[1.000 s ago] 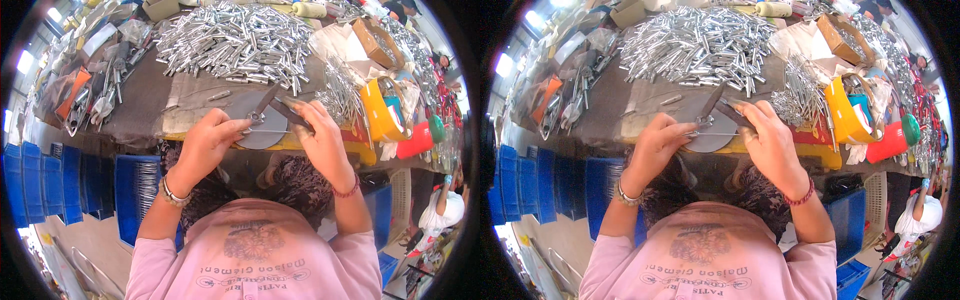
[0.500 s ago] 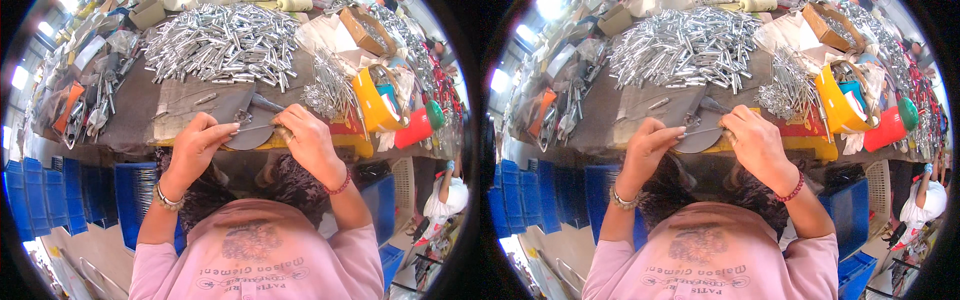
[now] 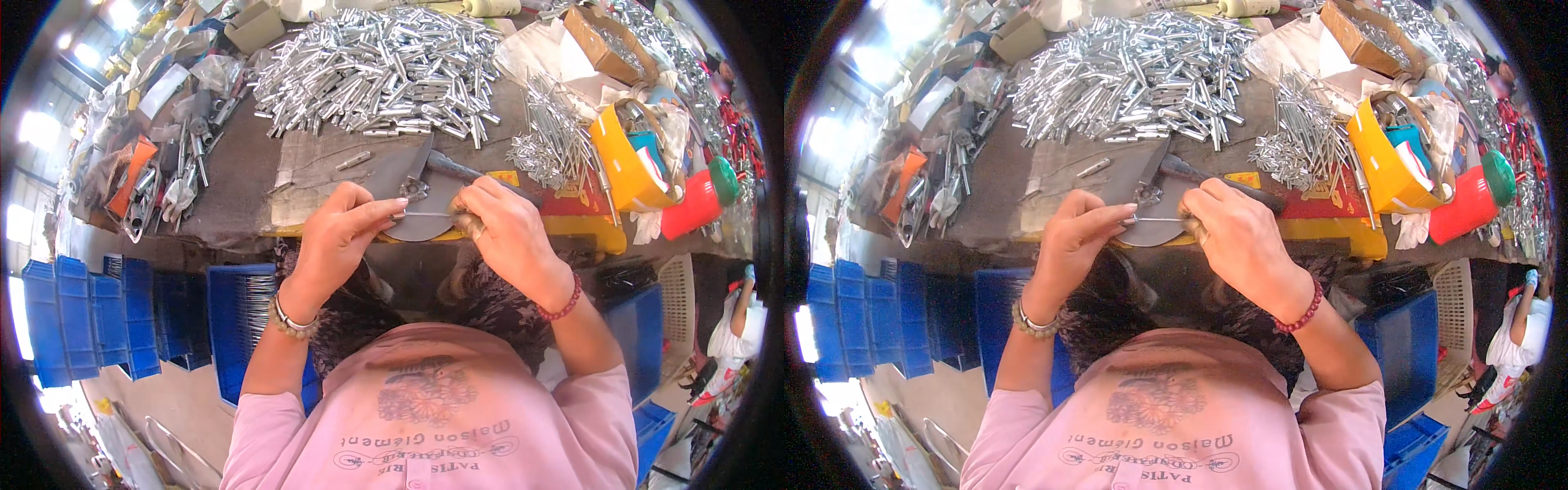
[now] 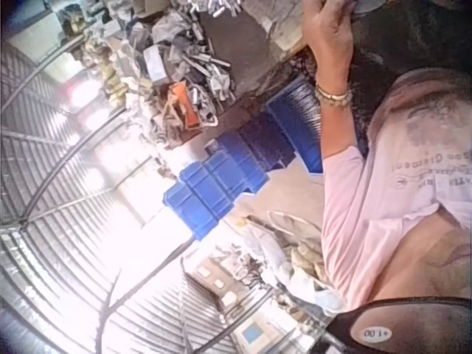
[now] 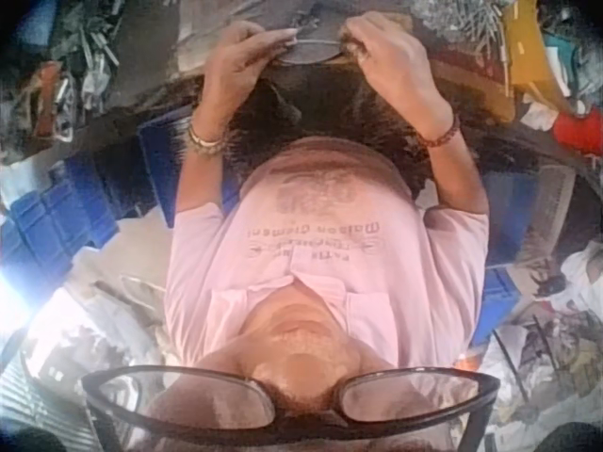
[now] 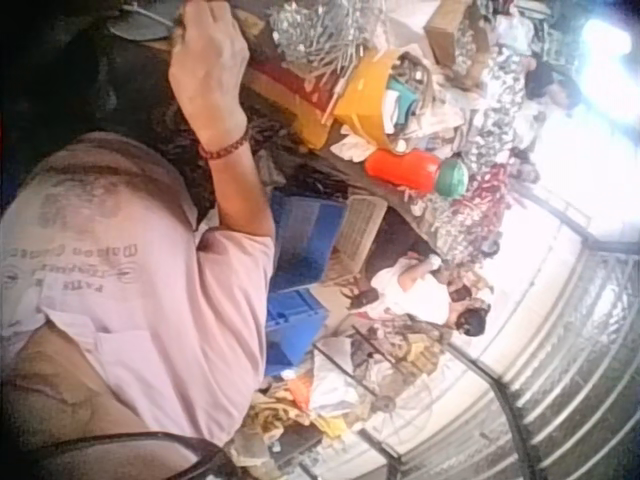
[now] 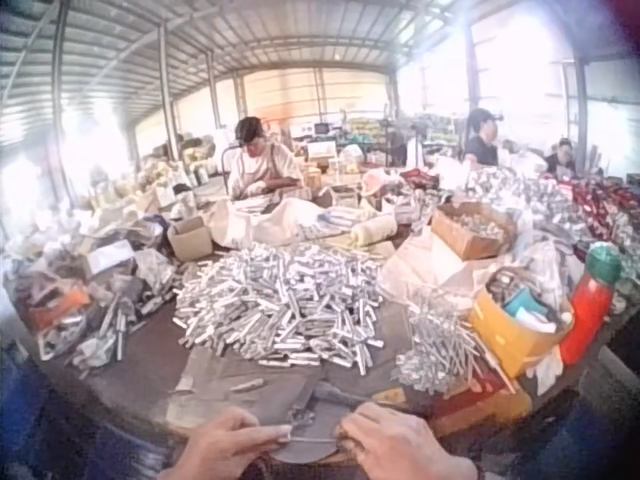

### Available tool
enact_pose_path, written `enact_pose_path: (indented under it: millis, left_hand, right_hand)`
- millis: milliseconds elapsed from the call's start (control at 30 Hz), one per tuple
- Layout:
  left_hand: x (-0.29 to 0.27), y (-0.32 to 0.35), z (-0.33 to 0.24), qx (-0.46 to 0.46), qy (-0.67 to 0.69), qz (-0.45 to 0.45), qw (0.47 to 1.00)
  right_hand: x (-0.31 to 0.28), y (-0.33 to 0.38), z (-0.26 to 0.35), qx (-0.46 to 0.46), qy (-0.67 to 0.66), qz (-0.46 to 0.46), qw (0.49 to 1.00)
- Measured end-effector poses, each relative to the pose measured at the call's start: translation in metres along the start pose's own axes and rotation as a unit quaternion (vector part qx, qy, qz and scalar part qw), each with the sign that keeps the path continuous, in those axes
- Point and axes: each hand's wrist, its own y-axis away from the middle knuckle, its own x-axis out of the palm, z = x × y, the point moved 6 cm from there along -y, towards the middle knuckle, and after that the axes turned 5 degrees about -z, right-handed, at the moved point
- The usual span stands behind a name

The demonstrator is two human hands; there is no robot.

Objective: The person assembles metal components by fitting pins into metal sleeves on a round metal plate, hammering them with a hammer, and placing the assembled pieces into a blue plastic container.

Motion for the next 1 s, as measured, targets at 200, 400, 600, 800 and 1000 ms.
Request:
enact_pose_path:
  millis: [200,400,600,800,1000]
  left_hand:
    - [-0.002,0.0,0.001,0.037,-0.024,-0.031,0.999]
    - [-0.003,0.004,0.001,0.032,-0.013,-0.026,0.999]
    - [-0.004,0.004,0.0,0.03,-0.02,-0.028,0.999]
    - [-0.004,0.006,0.004,0.033,-0.018,-0.032,0.999]
    - [-0.003,0.007,0.005,0.084,-0.028,-0.065,0.994]
  right_hand:
    - [0.002,-0.006,0.001,-0.055,0.018,-0.004,0.998]
    - [0.006,-0.003,0.009,-0.057,0.032,-0.008,0.998]
    - [0.008,-0.008,0.008,-0.063,0.027,-0.003,0.998]
    - [0.01,-0.008,0.012,-0.089,0.077,0.026,0.993]
    - [-0.01,-0.012,0.001,-0.079,0.152,-0.108,0.979]
